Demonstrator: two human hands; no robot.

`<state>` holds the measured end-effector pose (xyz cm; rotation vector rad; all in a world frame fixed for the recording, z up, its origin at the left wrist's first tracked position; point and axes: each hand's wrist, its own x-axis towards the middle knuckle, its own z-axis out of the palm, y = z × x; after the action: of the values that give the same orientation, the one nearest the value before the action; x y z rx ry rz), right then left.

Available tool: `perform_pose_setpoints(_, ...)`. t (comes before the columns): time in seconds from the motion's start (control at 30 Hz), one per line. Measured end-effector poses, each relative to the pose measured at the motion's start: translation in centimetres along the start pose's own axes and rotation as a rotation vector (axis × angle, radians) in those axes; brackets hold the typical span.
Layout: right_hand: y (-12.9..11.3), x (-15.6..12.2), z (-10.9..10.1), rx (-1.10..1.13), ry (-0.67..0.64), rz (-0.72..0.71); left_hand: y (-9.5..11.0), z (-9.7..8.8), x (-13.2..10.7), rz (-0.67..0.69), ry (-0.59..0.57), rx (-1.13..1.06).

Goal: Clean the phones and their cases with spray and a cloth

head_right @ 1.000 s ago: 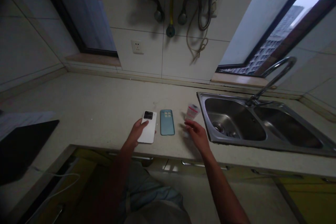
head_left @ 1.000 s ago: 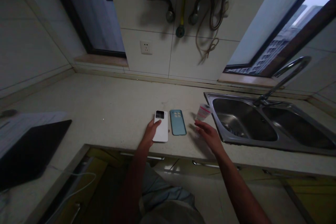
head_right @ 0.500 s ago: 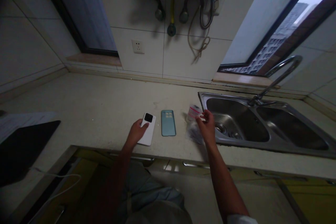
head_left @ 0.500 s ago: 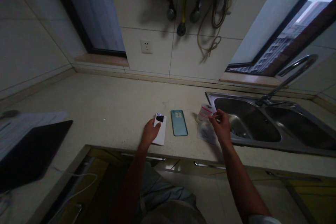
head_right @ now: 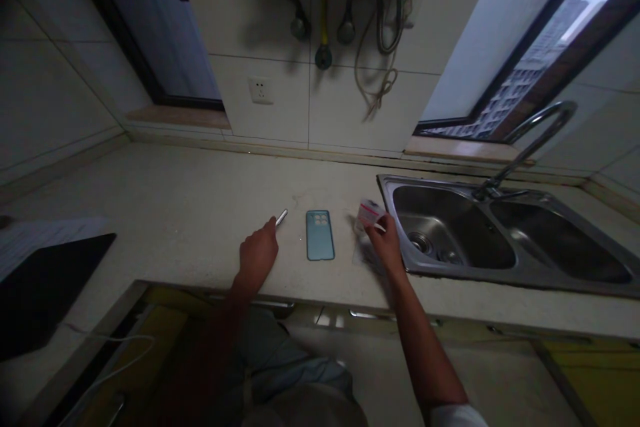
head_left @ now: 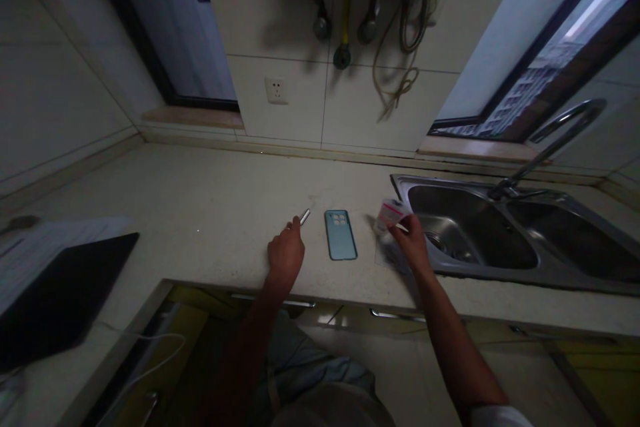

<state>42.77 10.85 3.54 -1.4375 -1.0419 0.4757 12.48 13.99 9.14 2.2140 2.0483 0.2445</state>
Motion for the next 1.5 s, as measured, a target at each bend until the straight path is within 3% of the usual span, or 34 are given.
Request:
perform_pose_setpoints(0.3, 0.9, 0.5, 0.5, 0.108, -0.051, 0.037, 1.6, 4.2, 0.1, 0.173, 0.112, 0.111)
perform_pose_setpoints(0.57, 1.2, 1.8, 0.9, 0.142, -0.026, 0.119, 2.2, 6.6, -0.1, 0.196, 0.114, 0.121)
perform_pose_setpoints(0.7, 0.7, 1.3, 1.0, 0.164, 0.038, 0.152, 2.1, 7.5, 0.0, 0.204, 0.140, 0.125)
perform_pose_setpoints(0.83, -0.6, 0.6, 1.3, 0.374, 0.107, 0.234, 1.8, 8.2, 0.2, 0.210, 0.157, 0.079)
perform_pose_setpoints(1.0, -2.6, -0.5, 1.9, 0.578, -0.046, 0.343, 1.3, 8.9, 0.5, 0.209, 0.193, -0.027)
perform_pose_setpoints(1.13, -3.5, -1.9, 2.8, 0.649, -0.130, 0.428, 1.5, 7.9, 0.4, 0.214, 0.252, -0.261)
perform_pose_setpoints(1.23, -4.1, -2.8, 3.4, 0.704, -0.150, 0.479, 2.7, 6.6, -0.5, 0.259, 0.287, -0.651)
perform_pose_setpoints(1.3, -4.5, -3.3, 3.8, 0.744, -0.159, 0.489, 4.1, 5.7, -1.3, 0.250, 0.164, -1.030)
perform_pose_setpoints(1.4, -4.9, -3.9, 4.1, 0.760, -0.166, 0.464, 6.4, 4.8, -2.4, 0.190, -0.167, -1.507)
perform_pose_setpoints(1.5, -5.1, -4.4, 4.1, 0.697, -0.175, 0.398, 7.8, 4.2, -3.0, 0.063, -0.263, -1.717)
